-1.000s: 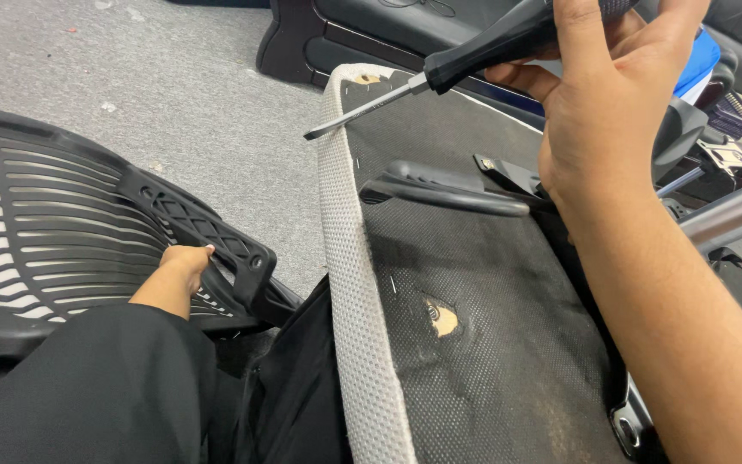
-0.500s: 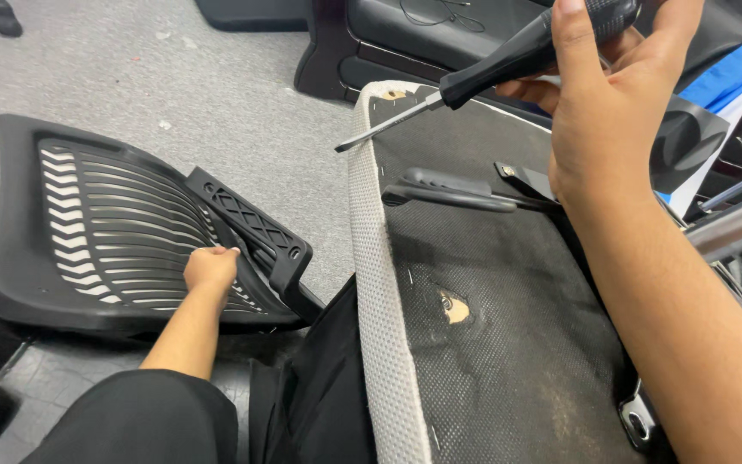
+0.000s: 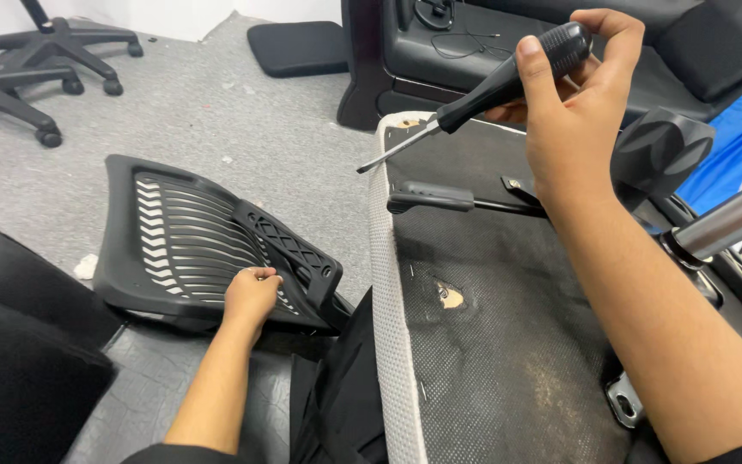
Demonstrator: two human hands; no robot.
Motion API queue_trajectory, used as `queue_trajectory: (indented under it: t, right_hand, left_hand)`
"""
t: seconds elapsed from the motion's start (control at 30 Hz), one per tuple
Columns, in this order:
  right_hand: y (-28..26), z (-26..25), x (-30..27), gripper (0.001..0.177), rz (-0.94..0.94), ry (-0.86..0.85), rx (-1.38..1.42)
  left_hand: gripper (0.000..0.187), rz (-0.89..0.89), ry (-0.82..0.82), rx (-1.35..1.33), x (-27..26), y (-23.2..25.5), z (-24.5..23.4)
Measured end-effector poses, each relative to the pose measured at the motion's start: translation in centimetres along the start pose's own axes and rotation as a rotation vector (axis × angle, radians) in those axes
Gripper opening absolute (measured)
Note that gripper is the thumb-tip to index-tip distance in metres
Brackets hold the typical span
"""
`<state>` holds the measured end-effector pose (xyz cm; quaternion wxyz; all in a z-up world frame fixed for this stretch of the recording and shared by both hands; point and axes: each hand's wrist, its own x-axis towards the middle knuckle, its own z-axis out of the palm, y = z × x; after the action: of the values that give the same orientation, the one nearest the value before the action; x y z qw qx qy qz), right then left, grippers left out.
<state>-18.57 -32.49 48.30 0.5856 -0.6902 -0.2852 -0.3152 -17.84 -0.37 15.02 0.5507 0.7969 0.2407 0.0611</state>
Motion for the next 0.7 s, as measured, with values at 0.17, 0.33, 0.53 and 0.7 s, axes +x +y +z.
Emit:
queue_trajectory:
  t: [0.17,0.33,0.53,0.7]
  right_hand:
    - [-1.7,0.1,-0.6,0.041,-0.027,-0.022,0.013]
    - [-3.5,-0.2,-1.1,0.042,0.012,-0.047,0.172]
    - [-5.1,-0.2,-2.5,0.043,0.169,-0.23,0.268]
    - [-6.5,-0.6,-3.2,0.043,0.226,-0.353,0.292]
  left_hand:
    - [0.036,-0.108,-0.102,-0.248,-6.0,1.0,-6.3]
    - [0.036,-0.122,-0.194,-0.199,-11.4,1.7,-13.2]
    - [0.028,-0.218,-0.313,0.078,-19.0,-0.9,-21.5]
    - [0.023,-0.246,-0.368,0.422,-23.7,-2.7,-23.0]
